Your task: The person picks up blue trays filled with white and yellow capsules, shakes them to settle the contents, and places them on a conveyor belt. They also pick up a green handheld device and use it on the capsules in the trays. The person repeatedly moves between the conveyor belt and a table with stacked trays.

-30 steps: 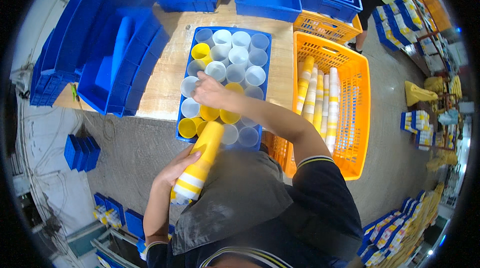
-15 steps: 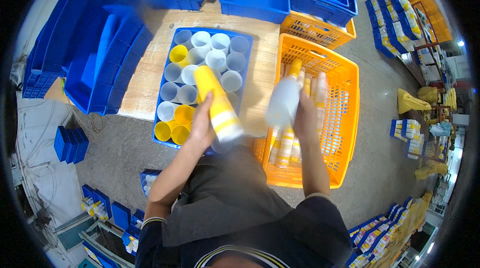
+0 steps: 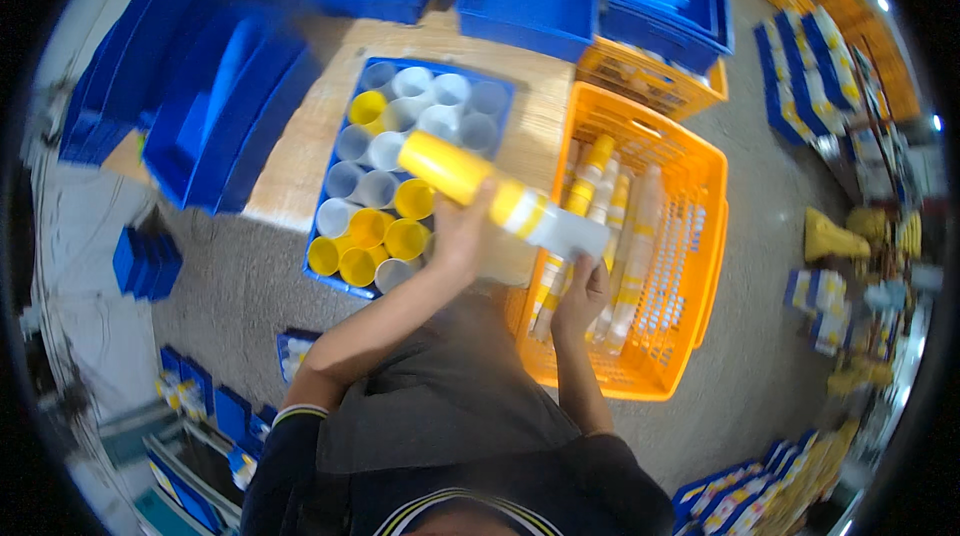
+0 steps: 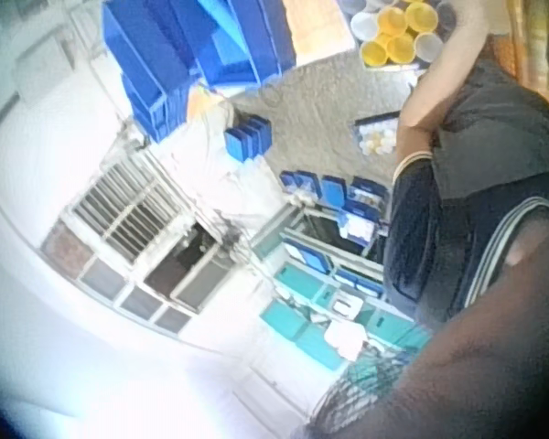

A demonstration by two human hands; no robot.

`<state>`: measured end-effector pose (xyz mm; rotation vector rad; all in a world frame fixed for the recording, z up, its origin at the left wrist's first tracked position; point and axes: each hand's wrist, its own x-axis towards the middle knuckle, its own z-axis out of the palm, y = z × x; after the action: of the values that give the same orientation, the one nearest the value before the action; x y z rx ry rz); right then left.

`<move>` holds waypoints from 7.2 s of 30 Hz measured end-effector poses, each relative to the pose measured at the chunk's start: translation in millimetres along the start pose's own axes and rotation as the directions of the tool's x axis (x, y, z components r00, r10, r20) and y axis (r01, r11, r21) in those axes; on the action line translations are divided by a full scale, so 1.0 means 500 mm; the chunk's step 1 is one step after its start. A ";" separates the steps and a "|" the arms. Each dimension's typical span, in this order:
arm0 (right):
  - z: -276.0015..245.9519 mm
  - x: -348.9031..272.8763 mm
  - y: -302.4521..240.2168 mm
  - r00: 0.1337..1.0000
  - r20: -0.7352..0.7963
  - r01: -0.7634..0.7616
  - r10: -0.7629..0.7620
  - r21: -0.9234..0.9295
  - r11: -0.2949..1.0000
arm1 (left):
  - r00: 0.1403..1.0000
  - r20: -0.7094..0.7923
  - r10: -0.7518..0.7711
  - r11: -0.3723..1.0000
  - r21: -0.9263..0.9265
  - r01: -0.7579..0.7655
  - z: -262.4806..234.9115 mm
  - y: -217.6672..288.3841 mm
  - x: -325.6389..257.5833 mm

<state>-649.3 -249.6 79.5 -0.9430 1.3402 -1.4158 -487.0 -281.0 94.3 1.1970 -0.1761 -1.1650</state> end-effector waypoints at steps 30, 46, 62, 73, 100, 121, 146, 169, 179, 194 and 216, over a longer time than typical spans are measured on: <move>0.261 0.187 0.295 0.860 0.430 -0.081 0.275 -0.416 0.906 | 0.877 -0.469 0.102 0.973 0.229 0.010 -0.861 0.080 -0.354; 0.472 -0.763 0.395 0.003 0.792 0.595 0.611 -0.493 0.635 | -0.192 -0.793 -0.579 0.816 -0.563 -0.134 -1.669 -0.494 -0.690; 0.778 -0.716 0.435 0.186 0.406 0.948 0.895 -0.312 -0.055 | 0.166 -0.633 -0.756 0.608 -0.773 -0.182 -1.879 -0.757 -0.451; 1.584 -1.199 0.720 -0.150 0.326 0.986 0.933 -0.020 0.165 | 0.563 -0.121 -0.818 0.367 -0.862 0.349 -1.685 -0.335 -0.661; 2.231 -2.253 0.583 -0.149 0.159 0.908 0.976 0.413 0.072 | 0.582 -0.431 -0.689 0.545 -0.838 0.023 -2.312 0.266 -0.775; 2.448 -3.165 0.629 0.115 -0.026 0.495 0.993 0.869 -0.034 | 0.515 -0.465 -0.720 0.335 -0.883 -0.329 -2.661 0.570 -0.807; 2.194 -3.451 0.598 -0.014 -0.081 0.337 0.997 0.938 0.081 | -0.525 -0.740 -0.420 0.907 -0.333 -0.256 -3.038 0.159 -1.143; 1.223 -4.622 0.783 -0.766 -0.537 -0.219 0.354 0.735 0.642 | -0.681 -0.573 -0.456 0.800 -0.599 -0.031 -3.984 0.432 -2.207; 1.281 -4.579 0.682 -0.809 -0.583 -0.385 0.079 0.627 0.678 | -0.875 -0.451 -0.178 0.941 -0.339 -0.016 -3.888 0.535 -2.171; 1.548 -3.919 0.797 -0.760 -0.533 -0.253 0.372 0.770 0.586 | -0.742 -0.497 -0.450 0.893 -0.242 -0.379 -3.596 0.526 -1.490; 1.421 -3.486 1.811 -0.684 -0.483 -0.210 0.546 0.848 0.487 | -0.495 -0.670 -0.553 0.833 -0.422 -0.359 -3.747 -0.305 -0.913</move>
<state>601.1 1268.6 -623.9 1.8524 2.0845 -1.0312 434.9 1262.4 -619.2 1.2459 1.8348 0.3434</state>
